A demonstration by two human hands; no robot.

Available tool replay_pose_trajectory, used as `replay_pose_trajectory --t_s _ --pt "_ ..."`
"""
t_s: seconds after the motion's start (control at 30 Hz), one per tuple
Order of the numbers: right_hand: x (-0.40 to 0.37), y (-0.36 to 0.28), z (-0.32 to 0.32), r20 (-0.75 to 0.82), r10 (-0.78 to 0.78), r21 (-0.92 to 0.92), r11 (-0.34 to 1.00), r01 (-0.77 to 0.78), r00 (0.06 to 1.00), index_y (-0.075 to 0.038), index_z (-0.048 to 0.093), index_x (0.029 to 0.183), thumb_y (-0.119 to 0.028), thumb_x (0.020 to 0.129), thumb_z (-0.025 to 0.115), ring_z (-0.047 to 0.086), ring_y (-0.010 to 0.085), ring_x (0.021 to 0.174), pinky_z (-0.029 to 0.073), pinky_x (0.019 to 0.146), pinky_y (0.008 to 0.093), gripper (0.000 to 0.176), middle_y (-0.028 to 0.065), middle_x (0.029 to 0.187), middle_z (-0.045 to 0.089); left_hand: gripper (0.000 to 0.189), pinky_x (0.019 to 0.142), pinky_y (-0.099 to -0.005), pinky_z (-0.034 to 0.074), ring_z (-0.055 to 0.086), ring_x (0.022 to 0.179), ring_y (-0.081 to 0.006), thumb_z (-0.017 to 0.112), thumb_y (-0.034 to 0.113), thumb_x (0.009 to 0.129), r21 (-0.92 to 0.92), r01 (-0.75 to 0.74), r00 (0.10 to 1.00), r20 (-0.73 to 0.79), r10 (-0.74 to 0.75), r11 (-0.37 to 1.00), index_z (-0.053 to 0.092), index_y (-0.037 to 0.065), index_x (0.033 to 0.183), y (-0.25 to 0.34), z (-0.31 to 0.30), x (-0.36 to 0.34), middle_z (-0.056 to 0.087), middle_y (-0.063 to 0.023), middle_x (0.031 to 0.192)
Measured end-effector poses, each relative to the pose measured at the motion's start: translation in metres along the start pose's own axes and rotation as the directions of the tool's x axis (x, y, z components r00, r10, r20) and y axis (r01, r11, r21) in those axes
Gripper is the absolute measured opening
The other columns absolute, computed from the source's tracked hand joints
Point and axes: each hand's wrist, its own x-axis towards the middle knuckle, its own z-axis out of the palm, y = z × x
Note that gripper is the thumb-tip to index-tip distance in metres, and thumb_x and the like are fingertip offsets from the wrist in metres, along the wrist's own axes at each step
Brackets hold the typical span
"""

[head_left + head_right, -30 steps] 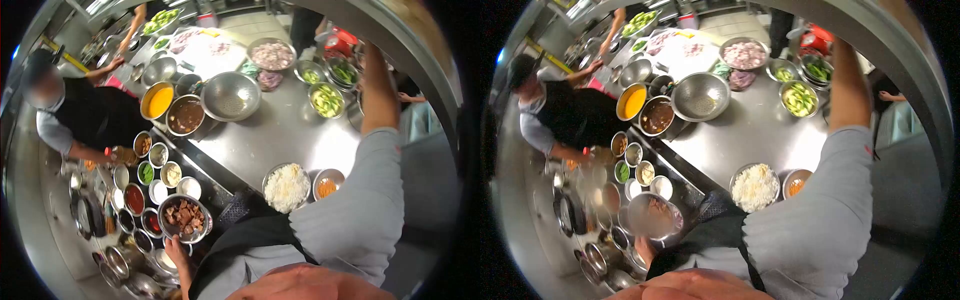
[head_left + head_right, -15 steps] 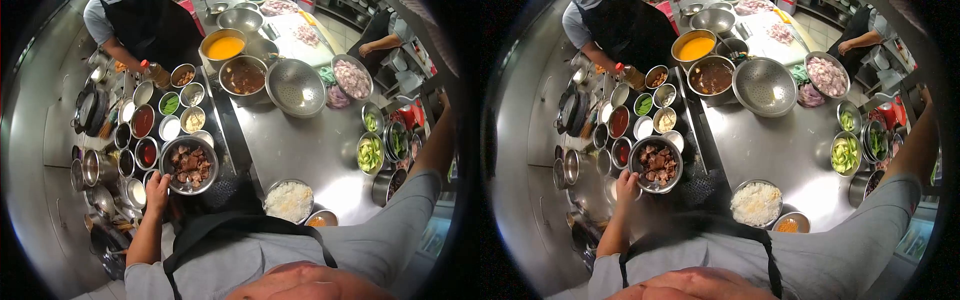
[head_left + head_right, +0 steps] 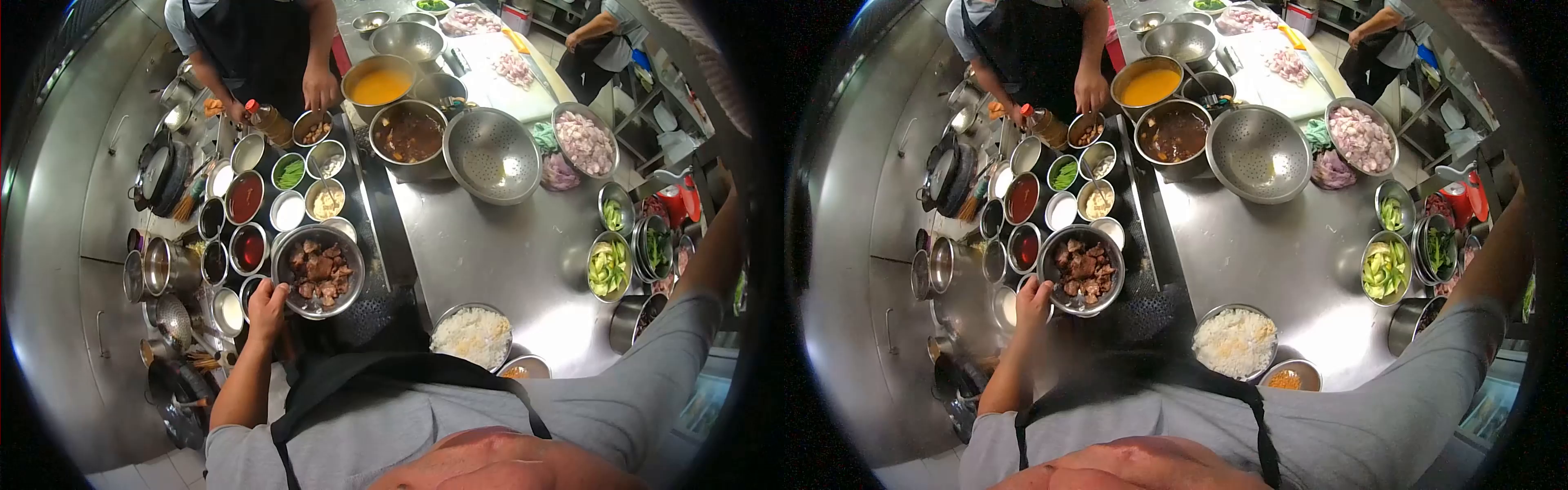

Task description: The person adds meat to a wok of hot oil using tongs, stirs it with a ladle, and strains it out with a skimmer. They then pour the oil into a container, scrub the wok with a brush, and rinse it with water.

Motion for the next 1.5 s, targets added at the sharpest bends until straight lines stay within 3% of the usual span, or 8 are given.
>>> replay_pose_trajectory --t_s 0.4,0.6,0.67,0.8,0.9,1.0,1.13,1.5 --pt "-0.043 0.001 0.014 -0.130 -0.169 -0.029 0.986 0.167 0.977 -0.008 0.063 0.123 -0.010 0.096 0.052 0.061 0.0197 0.073 0.050 0.063 0.0319 0.029 0.0093 0.099 0.066 0.025 0.069 -0.0254 0.048 0.059 0.077 -0.0092 0.061 0.022 0.092 -0.290 0.235 0.953 0.256 -0.162 0.928 0.066 -0.001 0.101 -0.011 0.064 0.017 0.065 -0.0020 0.082" --pt "-0.206 -0.031 0.093 -0.324 -0.657 0.079 0.697 0.712 0.680 -0.008 0.062 0.125 -0.008 0.097 0.052 0.060 0.0181 0.072 0.050 0.062 0.0305 0.030 0.0084 0.101 0.066 0.027 0.055 -0.0328 0.051 0.063 0.066 -0.0169 0.064 0.023 0.089 -0.566 0.383 0.899 0.410 -0.154 0.730 0.064 -0.003 0.096 -0.013 0.157 0.036 0.064 -0.0089 0.075" --pt "-0.336 -0.164 -0.028 -0.030 -0.375 0.770 0.582 0.261 0.927 -0.008 0.061 0.125 -0.007 0.097 0.053 0.055 0.0117 0.069 0.047 0.061 0.0259 0.030 0.0062 0.100 0.064 0.028 0.055 -0.0340 0.053 0.065 0.066 -0.0194 0.069 0.025 0.085 -0.533 0.373 0.888 0.442 -0.126 0.760 0.065 -0.003 0.090 -0.012 0.193 0.045 0.065 -0.0111 0.078" --pt "-0.436 -0.224 -0.050 0.441 -0.435 0.858 0.463 -0.225 0.785 -0.006 0.063 0.119 -0.008 0.094 0.055 0.053 0.0088 0.070 0.044 0.059 0.0221 0.026 0.0040 0.110 0.063 0.029 0.061 -0.0325 0.050 0.058 0.068 -0.0153 0.063 0.029 0.092 -0.499 0.296 0.903 0.425 -0.067 0.815 0.064 0.000 0.093 0.015 0.222 0.043 0.062 -0.0071 0.079" --pt "-0.475 -0.248 -0.079 0.403 -0.575 0.871 0.481 -0.104 0.712 -0.005 0.063 0.118 -0.007 0.090 0.058 0.058 0.0128 0.078 0.048 0.063 0.0248 0.028 0.0056 0.107 0.064 0.033 0.064 -0.0322 0.052 0.060 0.073 -0.0167 0.061 0.033 0.095 -0.620 0.473 0.805 0.593 -0.022 0.626 0.061 0.002 0.105 0.017 0.236 0.042 0.062 -0.0086 0.094" --pt "-0.496 -0.274 -0.107 0.341 -0.679 0.906 0.422 -0.034 0.650 -0.003 0.066 0.112 -0.007 0.088 0.059 0.061 0.0188 0.084 0.051 0.072 0.0285 0.026 0.0103 0.103 0.065 0.039 0.073 -0.0300 0.053 0.062 0.086 -0.0148 0.060 0.038 0.094 -0.285 0.272 0.618 0.784 0.060 0.919 0.061 0.003 0.112 0.027 0.185 0.033 0.065 -0.0057 0.098" --pt "-0.537 -0.324 -0.150 0.263 -0.837 0.960 0.275 -0.046 0.481 -0.004 0.067 0.112 -0.010 0.086 0.062 0.063 0.0242 0.090 0.051 0.079 0.0323 0.028 0.0134 0.104 0.065 0.037 0.083 -0.0280 0.051 0.063 0.092 -0.0129 0.061 0.029 0.096 -0.383 0.225 0.564 0.801 0.201 0.896 0.060 0.002 0.120 -0.016 0.123 -0.010 0.067 -0.0064 0.099" --pt "-0.700 -0.414 -0.235 0.069 -0.848 0.997 0.070 0.018 -0.526 -0.004 0.061 0.124 -0.037 0.094 0.055 0.058 0.0365 0.114 0.044 0.100 0.0411 0.046 0.0207 0.122 0.061 0.044 0.107 -0.0306 0.034 0.051 0.124 -0.0185 0.047 0.031 0.101 -0.622 0.306 0.787 0.591 0.177 0.720 0.057 -0.002 0.129 -0.151 -0.065 -0.191 0.058 -0.0100 0.132"
